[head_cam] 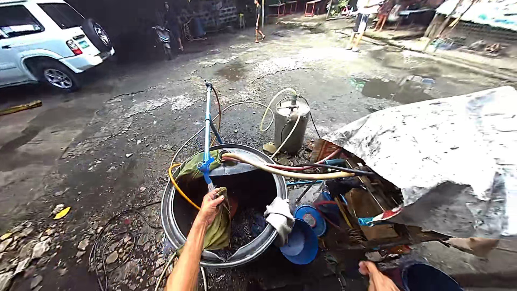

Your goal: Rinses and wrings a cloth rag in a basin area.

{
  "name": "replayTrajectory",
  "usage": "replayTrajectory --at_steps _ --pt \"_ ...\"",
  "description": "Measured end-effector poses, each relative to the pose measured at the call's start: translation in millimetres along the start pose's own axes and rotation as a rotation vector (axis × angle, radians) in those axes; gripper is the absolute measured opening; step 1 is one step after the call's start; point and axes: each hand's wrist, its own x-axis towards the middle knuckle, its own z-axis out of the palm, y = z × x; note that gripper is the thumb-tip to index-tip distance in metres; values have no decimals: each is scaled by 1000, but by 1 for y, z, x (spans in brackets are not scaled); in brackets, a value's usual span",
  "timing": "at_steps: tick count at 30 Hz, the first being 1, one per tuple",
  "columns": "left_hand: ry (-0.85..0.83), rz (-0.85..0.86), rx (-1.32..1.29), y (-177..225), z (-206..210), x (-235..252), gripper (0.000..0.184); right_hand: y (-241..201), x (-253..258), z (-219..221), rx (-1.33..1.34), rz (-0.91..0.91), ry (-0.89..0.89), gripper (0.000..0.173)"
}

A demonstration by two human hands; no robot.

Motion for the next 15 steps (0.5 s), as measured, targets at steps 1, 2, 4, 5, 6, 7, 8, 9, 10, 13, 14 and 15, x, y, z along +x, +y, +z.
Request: replayTrajectory --at_steps 1,2,4,5,6,7,8,9,10,13,14,15 --pt "2 0 -4 4 -3 -1 38 -8 23 -2 -12 -85 85 35" --pt "16 -19 4 8 -7 -3 36 -22 45 -3 -33 -177 169 35" --pt "77 -72 -11 11 -18 -9 33 -80 78 -5 -41 -339 229 36" --pt "109 -75 -38 12 -24 -9 31 -123 91 -7 -19 -403 229 34" --pt "135 -56 -58 15 -28 -6 27 -169 102 -6 16 -455 227 32" --pt "149 -31 -67 19 -30 -3 23 -212 109 -3 52 -501 218 30" --pt "156 -9 -67 21 -30 -1 19 -250 115 4 81 -553 212 29" --pt "154 6 -65 23 -29 -1 19 -282 122 14 98 -613 221 28" --pt "142 23 -58 26 -29 -2 19 -309 130 25 104 -670 232 27" --pt "88 68 4 38 -27 5 22 -370 156 50 139 -704 153 34" --pt "68 78 28 37 -27 7 23 -384 163 59 157 -681 100 41" --pt "43 89 42 35 -28 11 22 -393 172 67 176 -665 63 50"
